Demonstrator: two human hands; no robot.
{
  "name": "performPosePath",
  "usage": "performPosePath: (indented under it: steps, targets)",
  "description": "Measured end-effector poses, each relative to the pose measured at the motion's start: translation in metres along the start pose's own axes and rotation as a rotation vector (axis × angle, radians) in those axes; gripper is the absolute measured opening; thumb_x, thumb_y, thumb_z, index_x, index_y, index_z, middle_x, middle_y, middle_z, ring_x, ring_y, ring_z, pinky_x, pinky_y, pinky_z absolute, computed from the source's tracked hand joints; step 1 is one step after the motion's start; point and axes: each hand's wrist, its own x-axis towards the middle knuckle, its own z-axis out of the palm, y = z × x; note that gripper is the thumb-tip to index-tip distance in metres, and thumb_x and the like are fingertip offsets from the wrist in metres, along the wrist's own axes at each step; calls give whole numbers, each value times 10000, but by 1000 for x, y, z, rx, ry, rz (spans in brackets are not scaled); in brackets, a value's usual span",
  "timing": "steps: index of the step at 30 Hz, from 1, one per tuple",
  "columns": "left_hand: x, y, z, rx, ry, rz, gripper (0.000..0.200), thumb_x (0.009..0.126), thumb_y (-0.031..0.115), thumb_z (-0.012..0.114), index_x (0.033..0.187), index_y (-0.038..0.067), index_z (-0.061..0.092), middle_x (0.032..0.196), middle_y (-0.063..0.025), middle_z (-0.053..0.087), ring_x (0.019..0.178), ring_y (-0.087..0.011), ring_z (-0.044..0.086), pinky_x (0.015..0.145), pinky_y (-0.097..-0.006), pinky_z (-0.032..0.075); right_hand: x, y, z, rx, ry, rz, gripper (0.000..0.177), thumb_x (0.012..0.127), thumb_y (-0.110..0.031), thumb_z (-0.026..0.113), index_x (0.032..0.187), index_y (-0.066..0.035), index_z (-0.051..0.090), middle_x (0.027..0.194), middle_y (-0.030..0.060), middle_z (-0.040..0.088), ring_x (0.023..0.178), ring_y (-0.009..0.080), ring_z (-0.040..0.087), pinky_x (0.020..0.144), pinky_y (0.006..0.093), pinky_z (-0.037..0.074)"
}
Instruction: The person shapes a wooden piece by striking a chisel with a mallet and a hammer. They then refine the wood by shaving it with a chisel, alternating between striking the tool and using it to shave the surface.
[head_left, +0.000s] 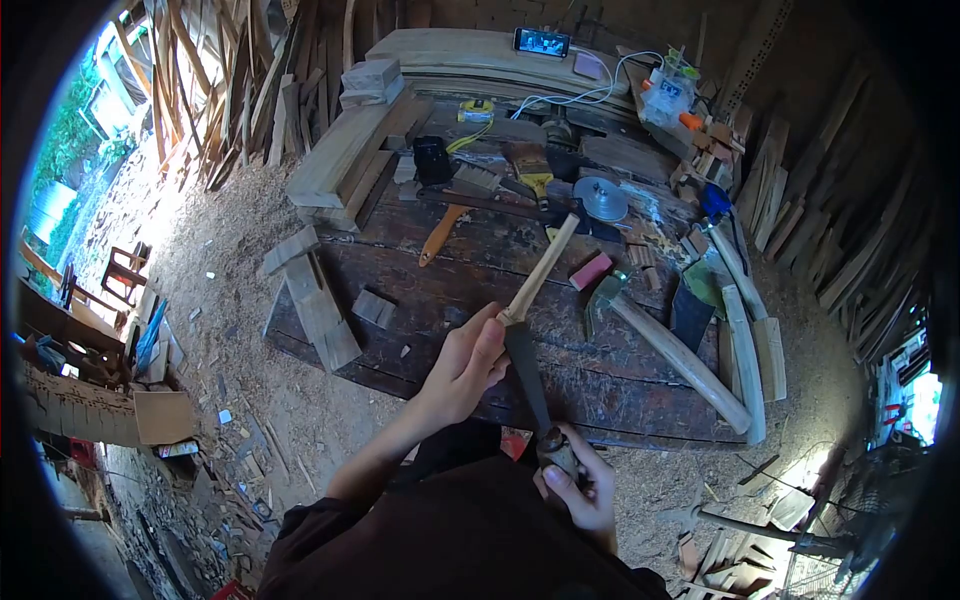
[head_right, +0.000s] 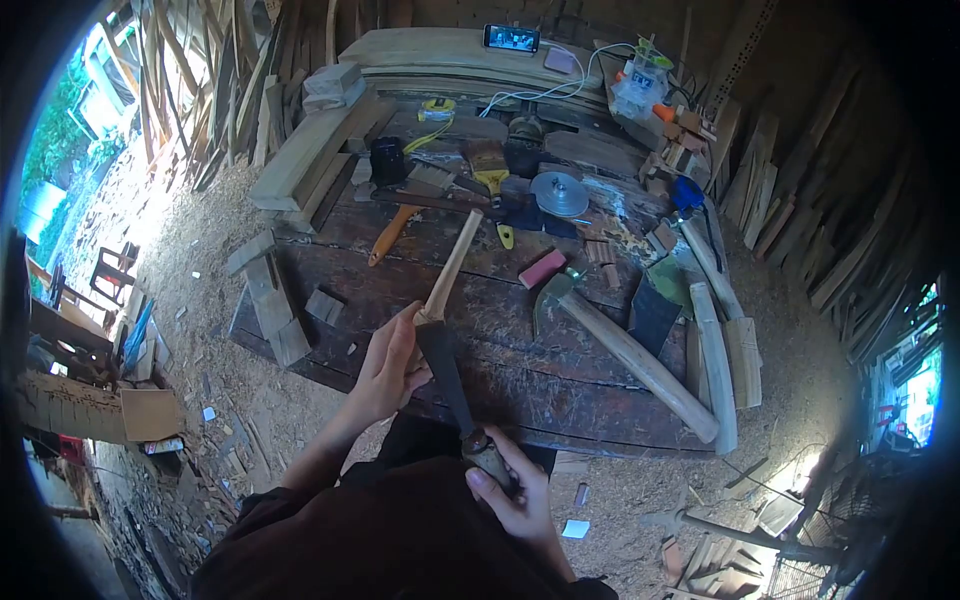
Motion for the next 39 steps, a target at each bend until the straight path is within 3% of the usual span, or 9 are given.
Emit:
performPosePath:
  steps: [2, 5, 9, 11, 14, 17, 24, 32, 39]
  targets:
    - [3, -7, -11, 230, -151, 130, 330, 993, 310, 465, 1011, -19, 445, 615, 52, 359, 566, -47, 361, 501, -225, 307, -2, -5, 0, 56, 9, 59, 486, 897, -54, 604, 1339, 50, 430, 920, 53, 583, 702, 73, 526, 637, 210, 421]
    - [7, -5, -18, 447, -213, 286, 362, 957, 302, 535, 1038, -39, 445, 604, -5, 395, 550, -73, 390, 496, -255, 313, -4, -17, -1, 84, -1, 115, 489, 899, -64, 602, 1343, 43, 428, 926, 54, 583, 679, 80, 522, 616, 217, 418]
    - [9, -4, -25, 521, -241, 314, 434, 906, 335, 611, 1046, -42, 448, 611, -53, 428, 540, -97, 426, 500, -267, 336, -5, -22, -4, 200, -52, 124, 496, 900, -81, 603, 1349, 33, 426, 879, 54, 579, 658, 90, 522, 597, 226, 416]
    - [10, -4, -25, 588, -224, 348, 470, 874, 358, 646, 1058, -30, 454, 615, -59, 442, 525, -122, 441, 503, -277, 354, -6, -27, -4, 141, -15, 199, 568, 901, -237, 592, 1351, 52, 400, 677, 124, 571, 531, 113, 505, 474, 224, 379]
    - [11, -2, -24, 571, -206, 304, 519, 845, 388, 672, 1079, -23, 457, 627, -59, 453, 520, -141, 453, 512, -281, 372, -6, -29, -8, 115, -39, 213, 593, 906, -263, 584, 1370, 40, 374, 672, 135, 566, 500, 115, 496, 443, 226, 371]
    - [13, -3, -27, 603, -200, 353, 550, 831, 394, 684, 1108, -25, 458, 641, -67, 468, 525, -150, 477, 513, -280, 379, -7, -37, -10, 194, -64, 273, 497, 917, -136, 587, 1361, 7, 417, 759, 60, 549, 596, 103, 515, 495, 223, 387]
    - [14, 3, -30, 751, -269, 390, 645, 799, 425, 715, 1139, -53, 448, 629, -87, 492, 492, -180, 501, 476, -286, 377, -5, -38, -13, 203, -79, 324, 490, 925, -134, 577, 1365, 4, 411, 738, 49, 531, 579, 96, 505, 467, 216, 373]
    - [10, 5, -25, 709, -218, 389, 479, 842, 379, 683, 939, -33, 460, 540, -66, 453, 434, -203, 474, 439, -300, 354, -7, -13, 3, 131, 0, 146, 486, 922, -98, 582, 1363, 14, 409, 794, 26, 540, 637, 79, 512, 563, 205, 399]
    - [6, 12, -20, 656, -181, 287, 405, 873, 334, 667, 920, -14, 465, 556, -51, 461, 450, -158, 472, 444, -285, 344, -3, -2, 5, 140, 36, 89, 469, 917, -58, 576, 1350, 28, 420, 843, 34, 563, 674, 73, 523, 599, 206, 416]
